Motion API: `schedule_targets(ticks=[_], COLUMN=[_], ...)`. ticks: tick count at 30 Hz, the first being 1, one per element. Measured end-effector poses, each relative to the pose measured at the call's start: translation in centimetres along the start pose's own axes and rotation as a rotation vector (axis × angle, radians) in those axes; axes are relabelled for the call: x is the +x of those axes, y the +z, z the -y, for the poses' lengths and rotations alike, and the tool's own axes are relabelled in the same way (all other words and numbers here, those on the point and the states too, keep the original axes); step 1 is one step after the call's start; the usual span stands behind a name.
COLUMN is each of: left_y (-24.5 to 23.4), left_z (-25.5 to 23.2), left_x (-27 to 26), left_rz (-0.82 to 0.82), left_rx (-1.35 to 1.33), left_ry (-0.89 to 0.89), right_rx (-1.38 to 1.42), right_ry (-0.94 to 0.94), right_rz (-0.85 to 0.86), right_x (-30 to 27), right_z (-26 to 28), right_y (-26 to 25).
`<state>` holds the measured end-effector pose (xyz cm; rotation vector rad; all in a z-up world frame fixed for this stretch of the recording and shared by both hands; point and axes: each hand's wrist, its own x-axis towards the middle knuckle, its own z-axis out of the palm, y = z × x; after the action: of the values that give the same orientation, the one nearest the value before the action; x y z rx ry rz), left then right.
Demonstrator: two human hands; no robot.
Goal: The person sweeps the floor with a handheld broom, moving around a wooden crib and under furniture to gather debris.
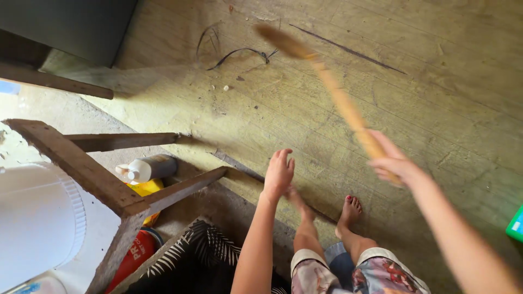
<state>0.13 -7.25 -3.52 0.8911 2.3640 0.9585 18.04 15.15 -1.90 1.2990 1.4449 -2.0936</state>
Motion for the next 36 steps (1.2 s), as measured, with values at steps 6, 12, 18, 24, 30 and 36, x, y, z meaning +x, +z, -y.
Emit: schedule_targets(ticks=[6, 12, 18, 24, 30, 36], left_y=[1.8, 1.1, -3.0, -7.5, -7.0, -4.6], left_z=[0.6, 1.2, 2.4, 4.3, 5.0, 5.2], left_x=[0.5, 1.9, 3.7, 4.9, 6.2, 7.4], left_rz=[0.097, 0.151, 0.173, 0.106, 0.105, 0.13], left_rx=[-0.028, -0.086, -0.074, 0.005, 0.015, -0.03], left_ry=[0.036, 0.077, 0.078, 0.035, 0.125, 0.144], right_rx=[0.348, 0.501, 0.429, 0.548, 0.362, 0.55], right_ry=[0.155, 0.249, 0.052, 0.08, 0.172, 0.145], right_rz=[-0.521, -0.499, -0.268, 0.179, 0.013, -0.509], right_x=[-0.2, 8.8, 8.5, 12.2, 2.8, 5.8], right_z=[-12.4, -21.2, -12.3, -3.3, -4.6, -14.4], right_y=[-13.6, -0.2, 28.1, 25.9, 10.1, -3.6])
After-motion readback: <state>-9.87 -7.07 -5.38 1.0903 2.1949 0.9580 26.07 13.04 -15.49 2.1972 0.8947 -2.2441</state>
